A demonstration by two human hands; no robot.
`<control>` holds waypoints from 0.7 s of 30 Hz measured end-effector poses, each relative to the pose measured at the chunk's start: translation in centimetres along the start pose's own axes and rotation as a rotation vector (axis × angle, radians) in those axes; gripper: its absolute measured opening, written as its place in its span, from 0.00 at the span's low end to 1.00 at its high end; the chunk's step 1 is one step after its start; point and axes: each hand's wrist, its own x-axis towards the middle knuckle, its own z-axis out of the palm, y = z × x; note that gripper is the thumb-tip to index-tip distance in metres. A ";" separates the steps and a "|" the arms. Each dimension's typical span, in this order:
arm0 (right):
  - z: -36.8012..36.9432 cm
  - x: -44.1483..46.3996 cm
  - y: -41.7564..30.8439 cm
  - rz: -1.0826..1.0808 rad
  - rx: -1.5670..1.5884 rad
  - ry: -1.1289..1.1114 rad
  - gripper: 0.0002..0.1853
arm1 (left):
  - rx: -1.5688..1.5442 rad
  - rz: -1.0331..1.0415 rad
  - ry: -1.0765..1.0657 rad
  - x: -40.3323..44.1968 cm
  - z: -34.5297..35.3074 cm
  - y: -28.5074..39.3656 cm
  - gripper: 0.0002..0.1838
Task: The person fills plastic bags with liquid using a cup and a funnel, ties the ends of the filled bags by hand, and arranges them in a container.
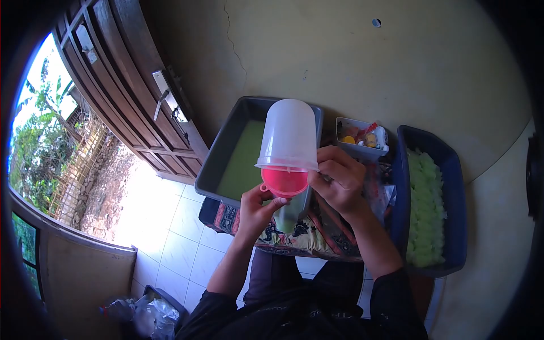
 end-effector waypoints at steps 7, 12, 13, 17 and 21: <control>0.3 -0.4 0.8 0.092 -0.035 0.141 0.10 | -0.035 -0.015 0.001 -0.3 -0.6 0.3 0.15; 1.5 -1.8 4.1 0.327 -0.071 0.049 0.12 | -0.095 -0.001 0.056 -0.4 -2.2 -0.3 0.15; 1.9 -2.2 4.6 0.383 -0.098 -0.065 0.12 | -0.112 -0.014 0.071 -0.3 -2.5 -0.3 0.15; 4.5 -5.5 7.9 0.212 -0.196 -0.410 0.10 | -0.072 -0.048 0.096 0.0 -3.1 -0.1 0.14; 5.7 -7.0 8.8 0.185 -0.284 -0.651 0.06 | -0.091 -0.037 0.098 0.2 -3.3 -0.4 0.13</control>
